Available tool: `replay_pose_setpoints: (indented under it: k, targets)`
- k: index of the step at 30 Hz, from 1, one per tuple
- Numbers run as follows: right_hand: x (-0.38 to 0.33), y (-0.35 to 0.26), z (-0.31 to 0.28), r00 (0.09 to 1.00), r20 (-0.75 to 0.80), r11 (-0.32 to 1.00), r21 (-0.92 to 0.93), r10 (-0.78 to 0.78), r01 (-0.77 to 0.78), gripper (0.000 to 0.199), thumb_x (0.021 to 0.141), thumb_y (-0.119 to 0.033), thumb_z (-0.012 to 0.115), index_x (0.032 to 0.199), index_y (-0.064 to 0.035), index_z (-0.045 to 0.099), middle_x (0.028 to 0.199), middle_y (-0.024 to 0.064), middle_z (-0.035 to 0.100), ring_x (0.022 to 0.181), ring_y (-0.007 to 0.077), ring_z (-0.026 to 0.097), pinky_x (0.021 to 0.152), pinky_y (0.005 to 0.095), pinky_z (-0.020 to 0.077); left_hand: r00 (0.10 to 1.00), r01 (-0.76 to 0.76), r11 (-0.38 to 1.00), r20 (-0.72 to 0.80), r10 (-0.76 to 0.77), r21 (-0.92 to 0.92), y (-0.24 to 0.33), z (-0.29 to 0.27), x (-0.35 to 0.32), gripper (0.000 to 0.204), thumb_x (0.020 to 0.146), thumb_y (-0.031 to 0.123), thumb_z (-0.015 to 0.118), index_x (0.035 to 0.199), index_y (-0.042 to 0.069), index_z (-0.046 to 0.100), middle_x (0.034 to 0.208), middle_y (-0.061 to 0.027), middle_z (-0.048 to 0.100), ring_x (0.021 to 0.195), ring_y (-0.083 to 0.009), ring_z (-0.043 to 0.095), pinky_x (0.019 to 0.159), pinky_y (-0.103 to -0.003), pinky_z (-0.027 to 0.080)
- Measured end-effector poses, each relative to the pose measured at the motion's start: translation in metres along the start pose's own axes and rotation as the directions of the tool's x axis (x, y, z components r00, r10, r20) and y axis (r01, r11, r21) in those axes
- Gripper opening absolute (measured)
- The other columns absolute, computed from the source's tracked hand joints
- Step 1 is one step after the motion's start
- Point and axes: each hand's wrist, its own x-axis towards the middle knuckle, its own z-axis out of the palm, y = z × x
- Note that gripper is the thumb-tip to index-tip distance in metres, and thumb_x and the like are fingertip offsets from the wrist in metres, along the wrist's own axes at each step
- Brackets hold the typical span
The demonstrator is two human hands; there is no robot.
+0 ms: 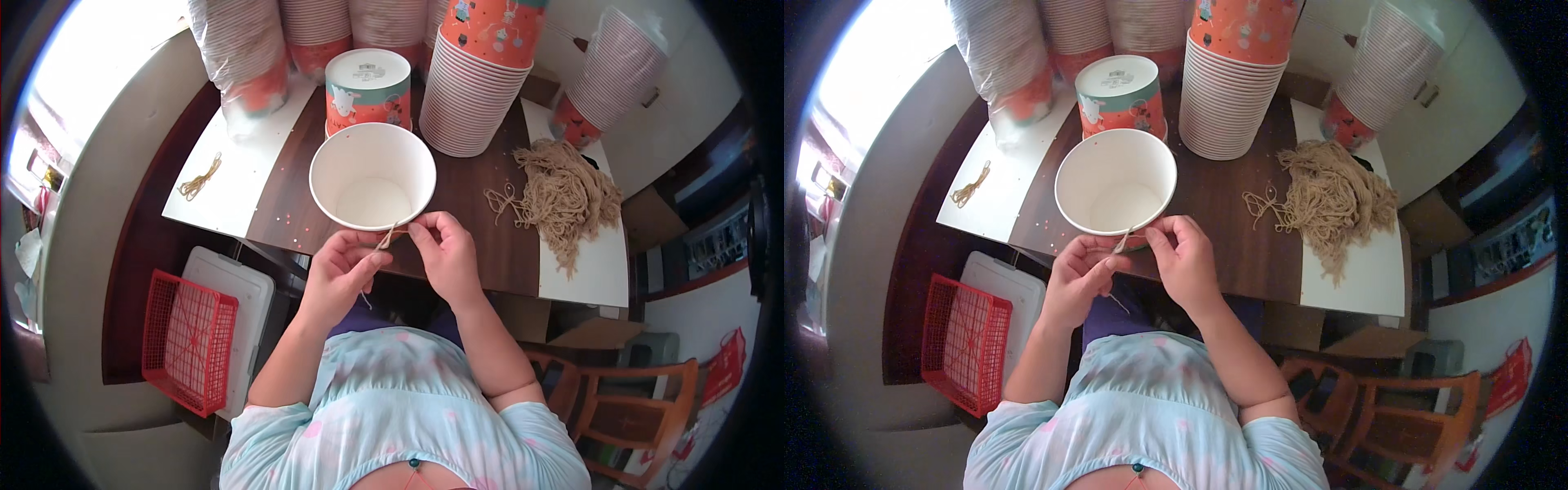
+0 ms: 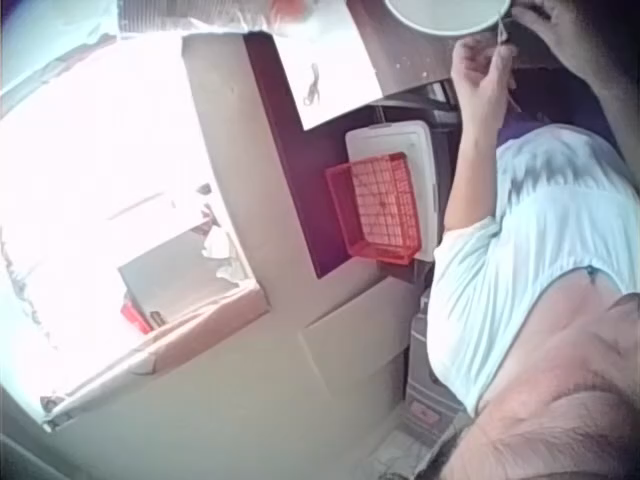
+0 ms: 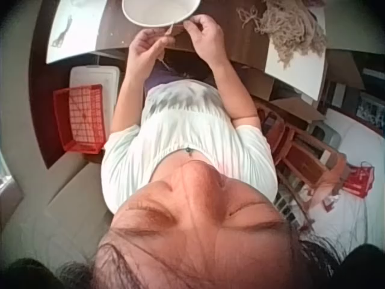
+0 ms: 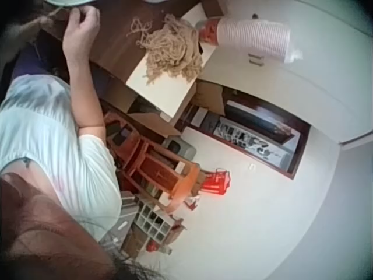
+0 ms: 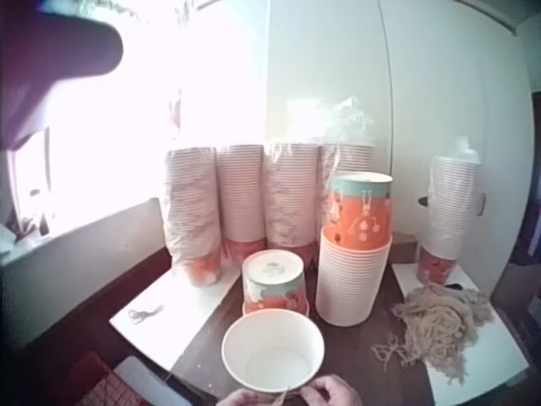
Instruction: The person is attaching thin ropes or strings to paper buckets to create handles.
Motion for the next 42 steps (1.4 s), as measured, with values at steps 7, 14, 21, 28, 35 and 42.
replay_pose_setpoints:
  k: [7, 14, 21, 28, 35, 42]
  targets:
    - [-0.008, -0.018, -0.004, 0.747, 0.099, 0.693, -0.309, -0.657, 0.651, 0.04, 0.072, -0.011, 0.069, 0.111, -0.0131, 0.063, 0.12, 0.0067, 0.053, 0.096, 0.0223, 0.055, 0.081, 0.0388, 0.04, 0.994, -0.105, 0.945, 0.07, 0.087, 0.309, 0.003, 0.001, -0.02, 0.013, 0.093, 0.009, 0.057, 0.092, -0.002, 0.064, 0.073, -0.0003, 0.062, 0.062, -0.0058, 0.055, 0.054, -0.021, 0.043]
    - [0.017, 0.0, 0.001, 0.704, -0.001, 0.694, -0.172, -0.71, 0.699, 0.02, 0.067, -0.006, 0.072, 0.084, -0.0121, 0.064, 0.093, 0.0001, 0.063, 0.087, 0.0208, 0.057, 0.076, 0.0358, 0.0429, 0.948, -0.132, 0.893, 0.319, -0.013, 0.431, 0.039, 0.016, -0.044, 0.009, 0.089, 0.007, 0.06, 0.091, -0.001, 0.063, 0.07, -0.0014, 0.06, 0.064, -0.0057, 0.052, 0.059, -0.022, 0.044]
    - [0.034, -0.013, -0.039, 0.696, 0.239, 0.709, -0.045, -0.677, 0.704, 0.02, 0.067, -0.002, 0.073, 0.081, -0.0095, 0.062, 0.083, 0.0038, 0.064, 0.083, 0.0231, 0.062, 0.073, 0.0365, 0.0447, 0.851, 0.168, 0.909, 0.408, -0.329, 0.383, 0.063, -0.017, -0.032, 0.02, 0.093, 0.016, 0.061, 0.102, -0.001, 0.064, 0.075, 0.0047, 0.058, 0.066, -0.0027, 0.049, 0.058, -0.02, 0.042]
    - [0.055, -0.013, -0.138, 0.758, 0.526, 0.876, -0.05, -0.386, 0.48, 0.012, 0.069, 0.001, 0.072, 0.076, -0.0059, 0.065, 0.083, 0.0041, 0.067, 0.092, 0.0223, 0.065, 0.081, 0.0338, 0.047, 0.968, 0.141, 0.793, 0.087, -0.237, 0.592, 0.092, -0.122, -0.01, 0.024, 0.092, 0.023, 0.061, 0.083, 0.002, 0.069, 0.064, 0.0046, 0.054, 0.059, -0.0036, 0.045, 0.053, -0.02, 0.037]
    - [0.073, -0.059, -0.128, 0.72, 0.659, 0.957, -0.003, -0.217, 0.291, 0.079, 0.069, -0.022, 0.079, 0.134, 0.001, 0.041, 0.13, 0.0163, 0.048, 0.121, 0.0253, 0.047, 0.101, 0.0368, 0.0372, 0.931, -0.068, 0.849, 0.339, -0.135, 0.525, 0.104, -0.004, 0.04, 0.027, 0.092, 0.025, 0.06, 0.08, 0.001, 0.066, 0.064, 0.0032, 0.052, 0.06, -0.0037, 0.045, 0.053, -0.021, 0.036]
    - [0.078, -0.068, -0.084, 0.857, 0.514, 0.986, 0.16, -0.036, -0.054, 0.02, 0.092, -0.015, 0.06, 0.105, 0.0005, 0.064, 0.084, -0.0016, 0.064, 0.074, 0.0031, 0.056, 0.067, 0.0221, 0.0471, 0.781, 0.343, 0.917, 0.481, -0.398, 0.203, 0.089, 0.029, 0.083, 0.021, 0.094, 0.017, 0.056, 0.092, -0.001, 0.066, 0.071, -0.0002, 0.061, 0.06, -0.0044, 0.055, 0.053, -0.018, 0.042]
